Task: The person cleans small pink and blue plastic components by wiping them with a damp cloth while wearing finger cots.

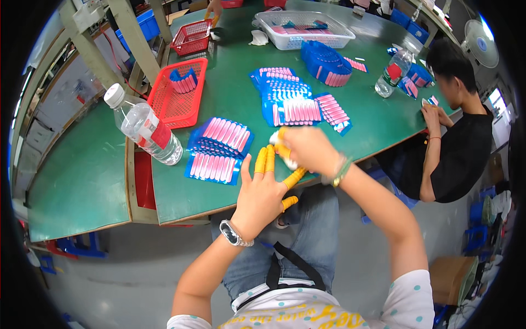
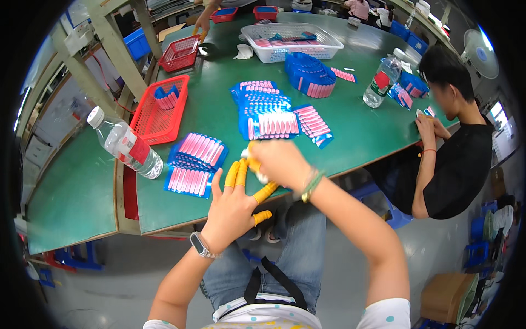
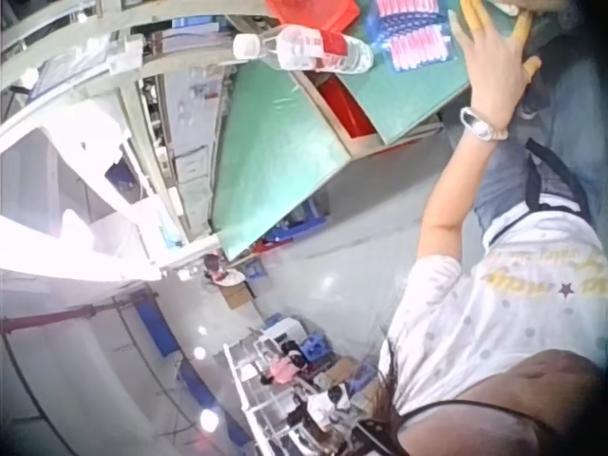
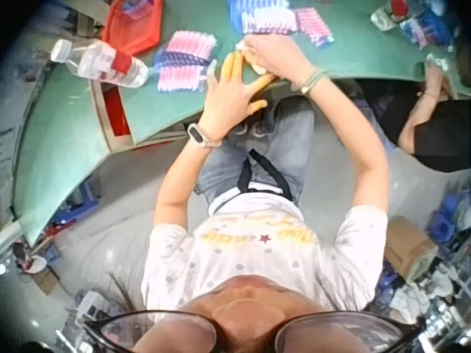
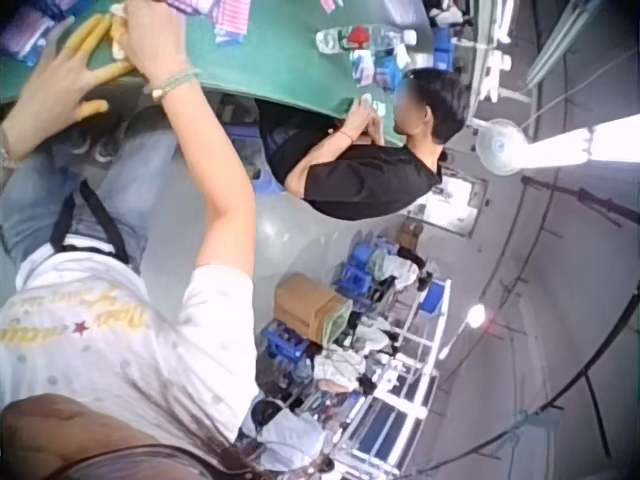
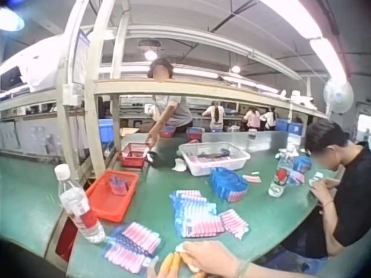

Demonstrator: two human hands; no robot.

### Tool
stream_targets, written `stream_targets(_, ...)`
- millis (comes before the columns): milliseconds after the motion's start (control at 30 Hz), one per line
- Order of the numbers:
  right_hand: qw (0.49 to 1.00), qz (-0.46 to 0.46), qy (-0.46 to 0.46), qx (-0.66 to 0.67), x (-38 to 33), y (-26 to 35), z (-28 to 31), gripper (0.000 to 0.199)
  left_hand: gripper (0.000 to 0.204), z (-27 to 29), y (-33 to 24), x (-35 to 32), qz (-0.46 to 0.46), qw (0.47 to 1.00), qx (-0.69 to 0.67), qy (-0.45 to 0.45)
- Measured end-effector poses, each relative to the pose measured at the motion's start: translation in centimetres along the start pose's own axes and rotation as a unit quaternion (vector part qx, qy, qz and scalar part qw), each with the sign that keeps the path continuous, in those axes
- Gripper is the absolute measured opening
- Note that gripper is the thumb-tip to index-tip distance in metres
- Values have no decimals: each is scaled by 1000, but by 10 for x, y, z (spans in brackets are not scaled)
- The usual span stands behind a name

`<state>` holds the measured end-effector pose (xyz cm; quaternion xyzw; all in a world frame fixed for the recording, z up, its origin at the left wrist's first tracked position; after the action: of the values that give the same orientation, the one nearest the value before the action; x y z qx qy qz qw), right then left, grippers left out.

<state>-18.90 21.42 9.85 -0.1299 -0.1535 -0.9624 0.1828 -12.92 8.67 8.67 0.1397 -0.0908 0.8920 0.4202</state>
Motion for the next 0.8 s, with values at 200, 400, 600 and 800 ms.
stream_targets(200, 1000, -18, -16, 2, 0, -9, -4, 23, 61, -1, 0, -1, 3, 1000, -19, 4)
stream_targets(400, 996, -85, -30, 1, 3, -20, 4, 23, 58, 0, -2, -2, 2, 1000, -7, -11)
stream_targets(600, 995, -92, -40, 10, 6, -26, 9, 20, 55, 1, -1, -1, 5, 1000, -1, -7)
stream_targets(800, 997, -71, -42, -3, 1, -25, 8, 22, 60, 0, -1, -2, 2, 1000, -1, 30)
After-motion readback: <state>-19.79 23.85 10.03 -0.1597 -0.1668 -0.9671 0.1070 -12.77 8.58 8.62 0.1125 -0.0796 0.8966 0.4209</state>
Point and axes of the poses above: each hand's wrist, its own x-axis towards the middle knuckle, its own z-axis out of the back of the hand, y = z × x, the point moved 6 cm from there along x, towards the middle knuckle, and after that the axes turned 1 degree about x, right-handed, at the moved point
